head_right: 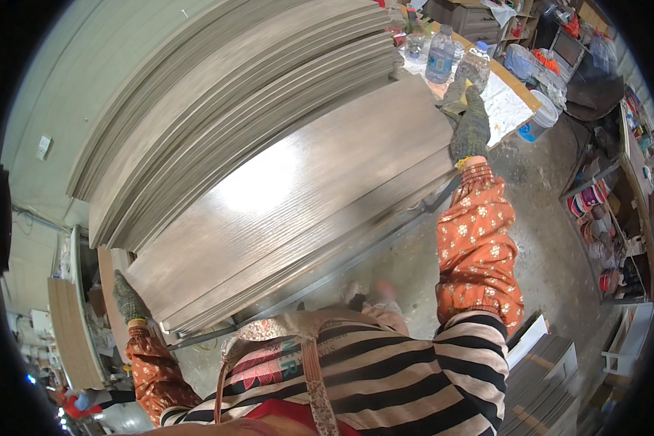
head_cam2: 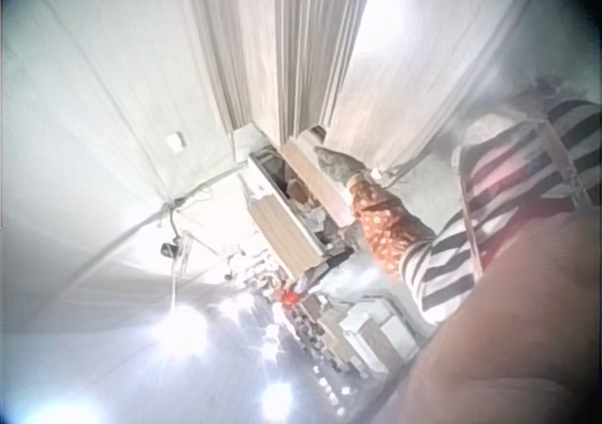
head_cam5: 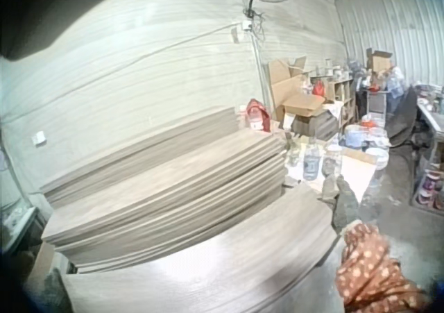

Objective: The person wipes long wooden boards one by one with a cloth and a sponge, cleaning both the surfaces and the edges before stacking them.

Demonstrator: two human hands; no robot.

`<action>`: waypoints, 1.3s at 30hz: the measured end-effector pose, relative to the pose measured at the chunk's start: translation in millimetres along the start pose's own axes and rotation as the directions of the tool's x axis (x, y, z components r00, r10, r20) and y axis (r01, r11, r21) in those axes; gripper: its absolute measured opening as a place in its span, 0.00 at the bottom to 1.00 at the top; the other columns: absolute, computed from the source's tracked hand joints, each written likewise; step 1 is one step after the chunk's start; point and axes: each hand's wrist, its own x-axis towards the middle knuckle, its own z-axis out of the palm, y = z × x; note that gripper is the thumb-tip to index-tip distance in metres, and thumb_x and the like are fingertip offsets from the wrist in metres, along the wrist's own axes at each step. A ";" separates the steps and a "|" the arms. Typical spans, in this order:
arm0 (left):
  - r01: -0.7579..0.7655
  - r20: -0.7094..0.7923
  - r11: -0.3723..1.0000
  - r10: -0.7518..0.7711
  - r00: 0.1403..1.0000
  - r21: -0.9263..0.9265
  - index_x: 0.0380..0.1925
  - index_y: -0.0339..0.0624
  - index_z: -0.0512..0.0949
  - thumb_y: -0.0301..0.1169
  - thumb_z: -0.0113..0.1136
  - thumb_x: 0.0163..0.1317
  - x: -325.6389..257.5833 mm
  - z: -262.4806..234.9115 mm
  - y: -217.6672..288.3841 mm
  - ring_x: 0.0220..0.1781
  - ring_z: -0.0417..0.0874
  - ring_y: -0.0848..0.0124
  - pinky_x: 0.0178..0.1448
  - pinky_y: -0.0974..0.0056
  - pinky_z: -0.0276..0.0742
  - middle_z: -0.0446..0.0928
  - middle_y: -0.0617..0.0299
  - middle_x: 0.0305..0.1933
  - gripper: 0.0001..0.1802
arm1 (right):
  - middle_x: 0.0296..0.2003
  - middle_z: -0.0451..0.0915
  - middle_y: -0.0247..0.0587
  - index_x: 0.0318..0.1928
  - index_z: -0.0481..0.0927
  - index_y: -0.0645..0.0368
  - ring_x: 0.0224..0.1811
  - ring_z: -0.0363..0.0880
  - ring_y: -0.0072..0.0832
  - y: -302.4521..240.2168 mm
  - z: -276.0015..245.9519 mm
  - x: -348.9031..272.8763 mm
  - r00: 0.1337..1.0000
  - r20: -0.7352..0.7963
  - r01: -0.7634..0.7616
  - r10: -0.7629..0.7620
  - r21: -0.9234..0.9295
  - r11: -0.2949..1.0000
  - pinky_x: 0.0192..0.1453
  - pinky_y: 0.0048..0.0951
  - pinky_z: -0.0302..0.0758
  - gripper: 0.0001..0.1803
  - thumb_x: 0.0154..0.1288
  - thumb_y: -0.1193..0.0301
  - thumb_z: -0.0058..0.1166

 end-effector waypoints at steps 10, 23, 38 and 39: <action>-0.366 -0.466 0.436 -0.146 0.873 -0.822 0.43 0.37 0.75 0.43 0.47 0.67 -22.2 -17.1 -79.4 0.42 0.78 0.63 0.51 0.59 0.75 0.78 0.54 0.41 0.19 | 0.53 0.74 0.47 0.55 0.72 0.57 0.55 0.73 0.41 11.6 -31.6 26.6 0.912 0.400 -0.204 -0.093 0.637 0.743 0.61 0.47 0.70 0.24 0.69 0.52 0.43; 0.020 -0.118 0.265 -0.496 0.860 -0.964 0.57 0.38 0.71 0.30 0.57 0.58 -160.6 0.4 24.4 0.61 0.70 0.63 0.65 0.56 0.66 0.72 0.58 0.58 0.25 | 0.38 0.77 0.39 0.50 0.74 0.64 0.38 0.77 0.29 26.2 -69.6 -6.6 0.901 0.117 0.423 -0.418 -0.011 0.906 0.45 0.33 0.76 0.22 0.66 0.59 0.53; 0.045 -0.061 0.637 -0.144 0.988 -0.770 0.57 0.32 0.71 0.30 0.57 0.62 -154.4 -17.7 -24.4 0.64 0.69 0.66 0.68 0.62 0.62 0.71 0.55 0.61 0.23 | 0.56 0.70 0.48 0.65 0.60 0.65 0.53 0.72 0.31 -5.7 -51.2 -27.7 0.797 0.483 0.602 -0.363 -0.586 0.542 0.57 0.29 0.72 0.29 0.66 0.74 0.53; 0.038 -0.039 0.638 -0.106 0.994 -0.769 0.56 0.33 0.72 0.29 0.58 0.61 -147.2 -14.1 -28.8 0.63 0.69 0.66 0.66 0.63 0.64 0.72 0.54 0.60 0.23 | 0.57 0.69 0.49 0.67 0.59 0.65 0.56 0.71 0.33 -6.3 -45.1 -52.5 0.785 0.512 0.618 -0.349 -0.613 0.492 0.61 0.33 0.69 0.31 0.66 0.75 0.53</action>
